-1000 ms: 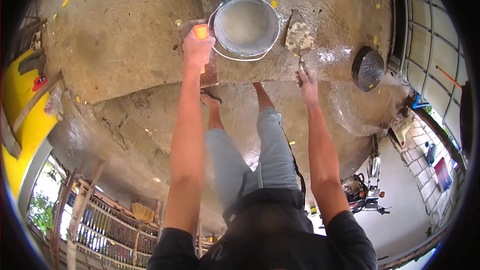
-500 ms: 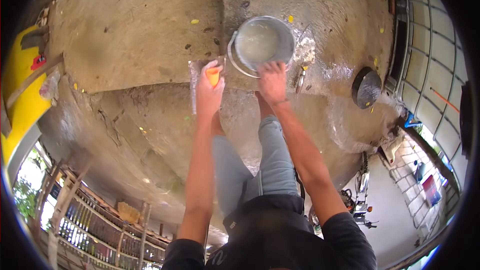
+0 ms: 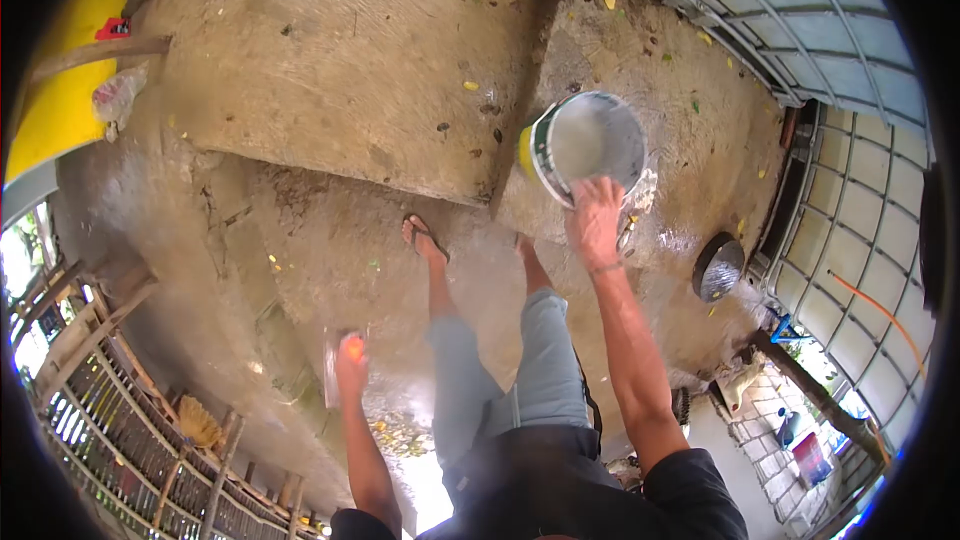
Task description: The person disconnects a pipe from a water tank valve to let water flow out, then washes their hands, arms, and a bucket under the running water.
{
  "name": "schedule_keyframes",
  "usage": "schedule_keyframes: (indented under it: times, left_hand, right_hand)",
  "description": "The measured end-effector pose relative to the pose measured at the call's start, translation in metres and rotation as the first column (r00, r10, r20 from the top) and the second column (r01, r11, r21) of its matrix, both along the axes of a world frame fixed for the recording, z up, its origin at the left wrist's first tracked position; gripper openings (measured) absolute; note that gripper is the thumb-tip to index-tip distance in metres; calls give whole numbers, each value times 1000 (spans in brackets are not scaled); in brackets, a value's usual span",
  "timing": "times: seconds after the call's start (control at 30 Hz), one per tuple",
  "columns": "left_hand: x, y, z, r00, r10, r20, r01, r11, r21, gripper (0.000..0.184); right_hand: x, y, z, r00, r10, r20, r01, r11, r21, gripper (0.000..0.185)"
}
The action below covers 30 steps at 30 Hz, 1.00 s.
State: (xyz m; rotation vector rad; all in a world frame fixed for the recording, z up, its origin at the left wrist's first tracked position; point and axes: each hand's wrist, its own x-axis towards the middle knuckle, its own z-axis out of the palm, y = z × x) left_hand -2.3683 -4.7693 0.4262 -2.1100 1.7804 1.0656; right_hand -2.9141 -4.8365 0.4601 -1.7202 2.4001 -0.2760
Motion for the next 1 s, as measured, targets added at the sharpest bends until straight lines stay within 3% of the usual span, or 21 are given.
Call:
schedule_keyframes:
  times: [0.13, 0.2, 0.27, 0.37, 0.4, 0.53, 0.63, 0.7, 0.77, 0.87, 0.9, 1.0]
  left_hand:
    - [54, 51, 12, 991, 96, 88, -100, 994, 42, 41]
    - [73, 71, 21, 979, 188, 82, -197, 972, 130, 40]
    - [86, 87, 32, 959, 272, 82, -282, 944, 170, 40]
    - [104, 108, 45, 955, 285, 85, -296, 939, 174, 37]
    - [105, 111, 48, 953, 284, 109, -300, 935, 188, 36]
    - [96, 113, 77, 925, 340, 171, -374, 894, 245, 33]
    - [96, 116, 83, 876, 452, 167, -481, 841, 248, 33]
    - [97, 125, 81, 850, 501, 162, -526, 809, 262, 33]
    - [102, 131, 72, 841, 515, 163, -540, 790, 291, 34]
    - [102, 131, 50, 932, 341, 123, -362, 885, 293, 35]
    - [100, 128, 46, 930, 357, 87, -367, 884, 290, 34]
    - [84, 103, 38, 922, 388, 9, -376, 887, 269, 35]
  right_hand:
    - [63, -21, -22, 963, 179, 202, -180, 984, -12, 26]
    - [102, -34, -41, 915, 352, 195, -339, 936, -100, 30]
    - [146, -51, -44, 841, 314, 441, -362, 932, 27, 39]
    - [215, -68, -74, 685, 99, 722, -298, 942, 155, 45]
    - [233, -80, -81, 624, -7, 781, -296, 923, 245, 46]
    - [285, -102, -150, 328, -180, 927, -218, 941, 260, 49]
    - [276, -135, -165, 154, -359, 920, -90, 923, 375, 47]
    - [249, -156, -165, -235, -403, 884, 69, 901, 429, 40]
    - [204, -176, -172, -247, -415, 876, 147, 877, 457, 33]
    - [129, -204, -173, -217, -367, 905, 266, 869, 417, 32]
    - [107, -213, -172, -203, -384, 901, 300, 851, 431, 33]
    - [63, -236, -149, -387, -199, 900, 343, 876, 341, 43]
